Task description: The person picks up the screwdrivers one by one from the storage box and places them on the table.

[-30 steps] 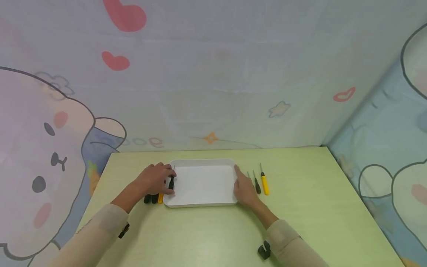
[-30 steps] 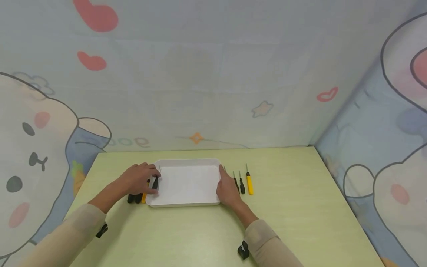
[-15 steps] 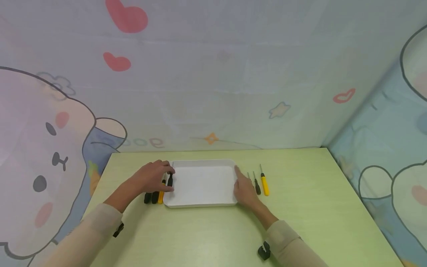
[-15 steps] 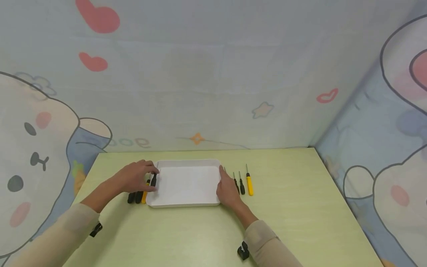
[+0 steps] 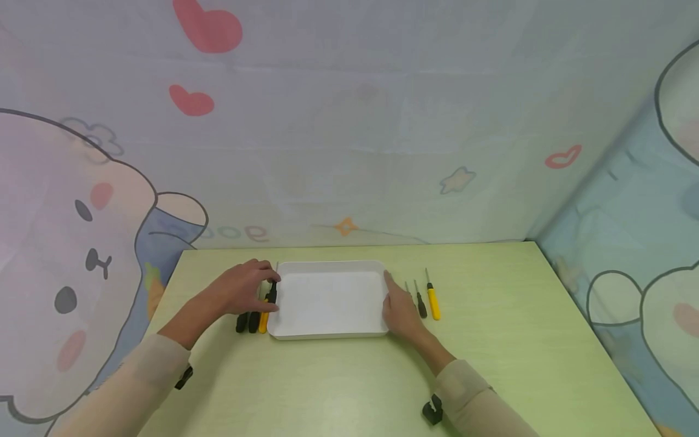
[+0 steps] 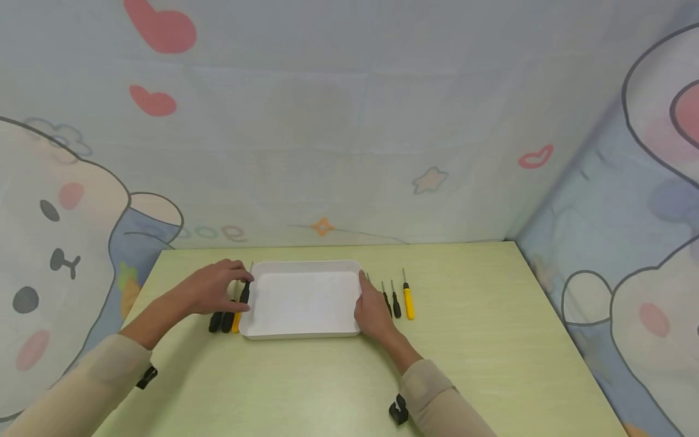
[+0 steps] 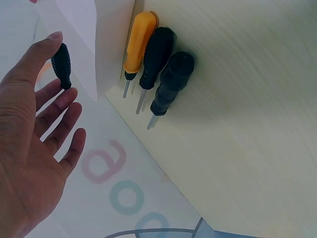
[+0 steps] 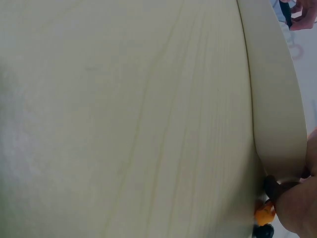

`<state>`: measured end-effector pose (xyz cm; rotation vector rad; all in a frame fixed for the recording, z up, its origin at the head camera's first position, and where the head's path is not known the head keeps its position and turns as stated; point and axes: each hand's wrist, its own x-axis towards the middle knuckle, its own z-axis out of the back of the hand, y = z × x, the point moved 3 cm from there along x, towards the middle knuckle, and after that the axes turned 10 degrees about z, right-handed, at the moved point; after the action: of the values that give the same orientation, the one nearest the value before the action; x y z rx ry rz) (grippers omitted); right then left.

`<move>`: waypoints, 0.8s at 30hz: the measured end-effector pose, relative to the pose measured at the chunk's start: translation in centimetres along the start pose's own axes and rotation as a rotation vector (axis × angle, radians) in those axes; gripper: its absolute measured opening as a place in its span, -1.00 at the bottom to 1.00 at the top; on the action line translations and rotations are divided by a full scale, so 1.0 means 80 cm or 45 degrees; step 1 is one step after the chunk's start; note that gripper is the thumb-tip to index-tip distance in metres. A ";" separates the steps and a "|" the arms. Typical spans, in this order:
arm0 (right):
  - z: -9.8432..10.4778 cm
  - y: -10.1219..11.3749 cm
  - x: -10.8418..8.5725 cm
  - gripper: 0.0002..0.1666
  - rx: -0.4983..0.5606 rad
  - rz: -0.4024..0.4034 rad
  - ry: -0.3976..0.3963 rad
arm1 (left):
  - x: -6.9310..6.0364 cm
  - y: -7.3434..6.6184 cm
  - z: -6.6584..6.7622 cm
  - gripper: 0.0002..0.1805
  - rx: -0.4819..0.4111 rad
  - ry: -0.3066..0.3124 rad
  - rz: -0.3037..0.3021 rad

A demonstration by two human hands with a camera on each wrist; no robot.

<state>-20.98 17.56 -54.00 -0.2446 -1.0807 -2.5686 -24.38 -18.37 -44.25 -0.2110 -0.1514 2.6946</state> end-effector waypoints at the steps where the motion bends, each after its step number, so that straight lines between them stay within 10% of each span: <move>1: 0.000 0.000 0.000 -0.34 0.001 0.002 0.000 | 0.000 0.001 0.000 -0.30 -0.001 -0.002 -0.003; 24: -0.001 0.000 -0.001 -0.34 -0.013 0.004 0.002 | -0.018 0.019 0.010 -0.31 -0.012 -0.023 0.022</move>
<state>-20.93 17.55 -54.07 -0.2467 -1.0660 -2.5718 -23.85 -20.44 -43.50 -0.1918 -0.1681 2.7143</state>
